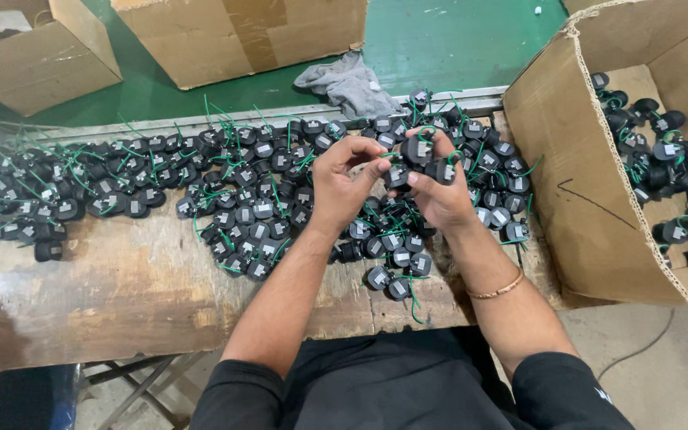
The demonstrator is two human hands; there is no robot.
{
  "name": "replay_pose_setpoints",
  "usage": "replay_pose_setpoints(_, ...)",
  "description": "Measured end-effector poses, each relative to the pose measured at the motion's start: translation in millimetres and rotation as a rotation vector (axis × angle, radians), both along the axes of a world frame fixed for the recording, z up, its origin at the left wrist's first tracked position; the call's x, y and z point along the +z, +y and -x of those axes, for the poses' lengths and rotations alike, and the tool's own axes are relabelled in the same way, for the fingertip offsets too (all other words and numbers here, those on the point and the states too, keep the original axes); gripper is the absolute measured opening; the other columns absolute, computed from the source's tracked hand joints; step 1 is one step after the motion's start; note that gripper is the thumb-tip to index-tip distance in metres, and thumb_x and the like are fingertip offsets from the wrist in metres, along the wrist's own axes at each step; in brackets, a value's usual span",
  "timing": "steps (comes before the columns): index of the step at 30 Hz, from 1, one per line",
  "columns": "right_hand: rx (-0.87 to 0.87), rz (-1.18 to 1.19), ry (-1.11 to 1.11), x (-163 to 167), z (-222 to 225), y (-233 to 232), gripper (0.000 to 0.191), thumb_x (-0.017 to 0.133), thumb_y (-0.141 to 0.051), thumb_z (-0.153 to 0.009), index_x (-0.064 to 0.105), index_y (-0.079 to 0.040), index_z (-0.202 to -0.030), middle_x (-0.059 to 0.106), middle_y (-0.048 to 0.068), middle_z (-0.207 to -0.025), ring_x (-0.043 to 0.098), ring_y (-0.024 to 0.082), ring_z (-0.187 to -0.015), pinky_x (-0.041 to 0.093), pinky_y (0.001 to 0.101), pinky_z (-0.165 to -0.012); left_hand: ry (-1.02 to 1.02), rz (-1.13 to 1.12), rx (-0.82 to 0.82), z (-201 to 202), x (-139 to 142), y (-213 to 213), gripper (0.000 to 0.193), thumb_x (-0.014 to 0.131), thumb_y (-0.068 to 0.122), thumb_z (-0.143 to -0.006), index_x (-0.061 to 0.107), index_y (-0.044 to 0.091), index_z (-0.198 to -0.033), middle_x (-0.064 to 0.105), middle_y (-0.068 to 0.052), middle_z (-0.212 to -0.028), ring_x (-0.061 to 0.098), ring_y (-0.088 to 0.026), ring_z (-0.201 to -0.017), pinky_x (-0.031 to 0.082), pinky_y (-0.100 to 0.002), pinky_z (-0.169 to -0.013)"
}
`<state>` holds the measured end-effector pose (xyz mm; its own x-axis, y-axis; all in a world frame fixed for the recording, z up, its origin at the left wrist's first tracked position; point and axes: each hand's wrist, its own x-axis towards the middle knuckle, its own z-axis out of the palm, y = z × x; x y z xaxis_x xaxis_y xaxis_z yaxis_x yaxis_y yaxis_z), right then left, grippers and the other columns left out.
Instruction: The person picks up black plug-shaped components with green wires from a workbench one at a time, bends and arranges each wire against the component body with both hands, and places the finished component into a cardboard box beside the bench.
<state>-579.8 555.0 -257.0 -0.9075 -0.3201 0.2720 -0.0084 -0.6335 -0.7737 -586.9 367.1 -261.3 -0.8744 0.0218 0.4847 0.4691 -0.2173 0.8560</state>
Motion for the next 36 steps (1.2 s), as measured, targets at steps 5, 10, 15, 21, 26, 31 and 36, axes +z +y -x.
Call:
replay_pose_setpoints(5,0.012,0.212,-0.022,4.3,2.2,16.3,0.061,0.073,-0.007,-0.092,0.047,-0.020,-0.146,0.058,0.011,-0.124,0.066,0.033,-0.111,0.061,0.0404,-0.076,0.003,0.507,0.067,8.8,-7.6,-3.3,0.010,0.075,0.013,-0.099,0.074,0.007,-0.107,0.075,-0.006,-0.102,0.073,-0.020,-0.094,0.059,-0.034,-0.085)
replay_pose_setpoints(10,-0.044,0.360,-0.116,-2.1,12.3,33.5,0.067,0.071,-0.010,-0.095,0.045,-0.026,-0.155,0.059,0.007,-0.131,0.064,0.030,-0.111,0.058,0.0401,-0.083,0.282,0.948,-0.022,-1.3,-7.9,6.6,0.040,0.063,-0.006,-0.080,0.072,0.013,-0.113,0.069,-0.006,-0.127,0.067,-0.032,-0.115,0.056,-0.042,-0.093)
replay_pose_setpoints(15,-0.076,0.360,-0.138,-9.1,14.7,36.9,0.066,0.070,-0.010,-0.096,0.045,-0.026,-0.155,0.060,0.007,-0.133,0.064,0.030,-0.116,0.057,0.0398,-0.083,-0.002,1.061,-0.055,-7.7,8.9,4.8,0.028,0.071,0.006,-0.081,0.067,0.009,-0.109,0.067,-0.007,-0.120,0.062,-0.034,-0.112,0.052,-0.046,-0.084)
replay_pose_setpoints(21,-0.073,0.314,-0.124,-8.5,13.6,32.0,0.064,0.071,-0.011,-0.096,0.045,-0.025,-0.154,0.060,0.007,-0.132,0.064,0.028,-0.113,0.057,0.0396,-0.084,-0.265,1.119,0.148,-3.8,20.3,-6.3,0.014,0.074,0.018,-0.093,0.067,0.010,-0.103,0.068,-0.005,-0.109,0.068,-0.029,-0.106,0.054,-0.044,-0.084)
replay_pose_setpoints(26,-0.079,0.311,-0.130,-7.2,14.8,30.1,0.065,0.071,-0.012,-0.096,0.045,-0.025,-0.154,0.060,0.007,-0.133,0.064,0.028,-0.116,0.057,0.0392,-0.084,0.223,1.006,0.199,-3.1,13.9,-10.4,0.037,0.075,0.006,-0.075,0.070,0.013,-0.111,0.066,-0.003,-0.114,0.064,-0.030,-0.108,0.055,-0.041,-0.078)
replay_pose_setpoints(31,-0.090,0.313,-0.135,-7.0,15.3,29.5,0.065,0.070,-0.011,-0.096,0.045,-0.024,-0.154,0.060,0.007,-0.132,0.065,0.028,-0.115,0.057,0.0392,-0.083,0.088,1.072,0.194,-2.7,10.7,-8.7,0.031,0.081,0.019,-0.076,0.066,0.014,-0.102,0.067,-0.001,-0.105,0.065,-0.026,-0.105,0.055,-0.041,-0.078)
replay_pose_setpoints(36,-0.078,0.316,-0.145,-6.8,15.7,27.9,0.063,0.069,-0.011,-0.096,0.046,-0.024,-0.153,0.060,0.007,-0.133,0.065,0.028,-0.116,0.057,0.0393,-0.085,-0.055,1.045,0.229,0.7,8.9,-8.8,0.039,0.083,0.025,-0.079,0.062,0.012,-0.108,0.068,-0.002,-0.093,0.066,-0.028,-0.096,0.053,-0.044,-0.073)
